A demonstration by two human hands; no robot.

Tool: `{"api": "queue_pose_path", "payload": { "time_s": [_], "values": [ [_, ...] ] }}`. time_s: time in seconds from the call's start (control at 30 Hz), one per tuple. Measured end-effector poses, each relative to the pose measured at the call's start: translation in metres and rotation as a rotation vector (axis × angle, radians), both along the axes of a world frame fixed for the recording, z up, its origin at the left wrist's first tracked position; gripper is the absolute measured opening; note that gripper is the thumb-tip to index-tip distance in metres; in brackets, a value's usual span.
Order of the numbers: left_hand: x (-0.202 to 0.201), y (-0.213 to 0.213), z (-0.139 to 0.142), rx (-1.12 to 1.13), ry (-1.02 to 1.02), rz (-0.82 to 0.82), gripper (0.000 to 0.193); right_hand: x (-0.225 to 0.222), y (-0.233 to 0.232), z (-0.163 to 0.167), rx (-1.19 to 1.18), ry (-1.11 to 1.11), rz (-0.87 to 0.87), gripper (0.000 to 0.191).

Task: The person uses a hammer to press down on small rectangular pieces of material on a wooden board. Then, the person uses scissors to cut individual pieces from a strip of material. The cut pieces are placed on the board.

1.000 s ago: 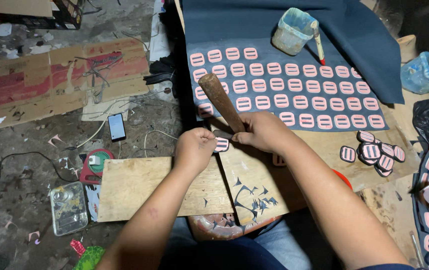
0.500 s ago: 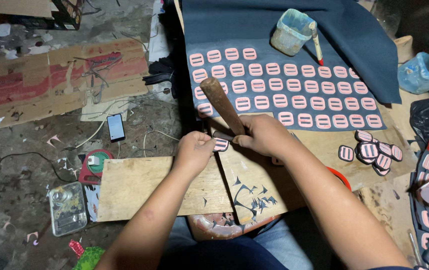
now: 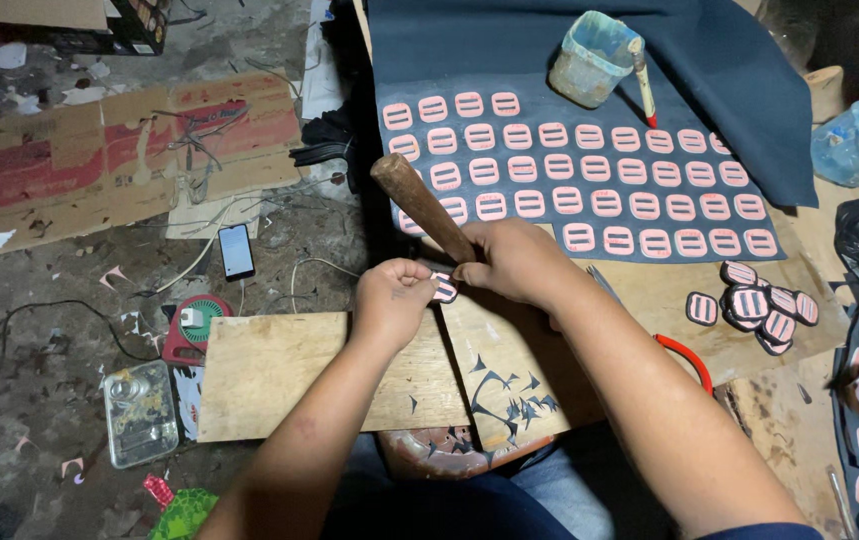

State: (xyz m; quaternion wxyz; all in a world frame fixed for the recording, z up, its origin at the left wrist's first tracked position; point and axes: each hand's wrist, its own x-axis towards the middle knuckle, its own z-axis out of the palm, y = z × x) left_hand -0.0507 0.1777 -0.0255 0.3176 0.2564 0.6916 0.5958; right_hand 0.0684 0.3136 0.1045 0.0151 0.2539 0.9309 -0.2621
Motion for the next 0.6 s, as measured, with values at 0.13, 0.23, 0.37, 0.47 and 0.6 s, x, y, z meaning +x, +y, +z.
{"api": "queue_pose_path", "payload": {
  "time_s": [0.13, 0.23, 0.37, 0.47, 0.6],
  "values": [
    [0.002, -0.004, 0.008, 0.004, 0.040, -0.001, 0.007, 0.005, -0.002, 0.008, 0.034, -0.032, 0.037, 0.033],
    [0.000, -0.005, 0.018, -0.037, 0.124, -0.018, 0.008, 0.002, -0.001, 0.014, 0.098, -0.093, 0.037, 0.032],
    [0.001, -0.005, 0.034, -0.090, 0.328, -0.064, 0.008, -0.003, 0.002, 0.019, -0.032, -0.165, -0.073, 0.034],
    [0.003, -0.007, 0.040, -0.114, 0.361, -0.039, 0.007, -0.001, 0.005, 0.021, 0.006, -0.104, 0.015, 0.035],
    [0.002, -0.009, 0.035, -0.102, 0.317, -0.041, 0.010, 0.006, 0.009, 0.021, 0.042, -0.186, 0.006, 0.031]
  ]
}}
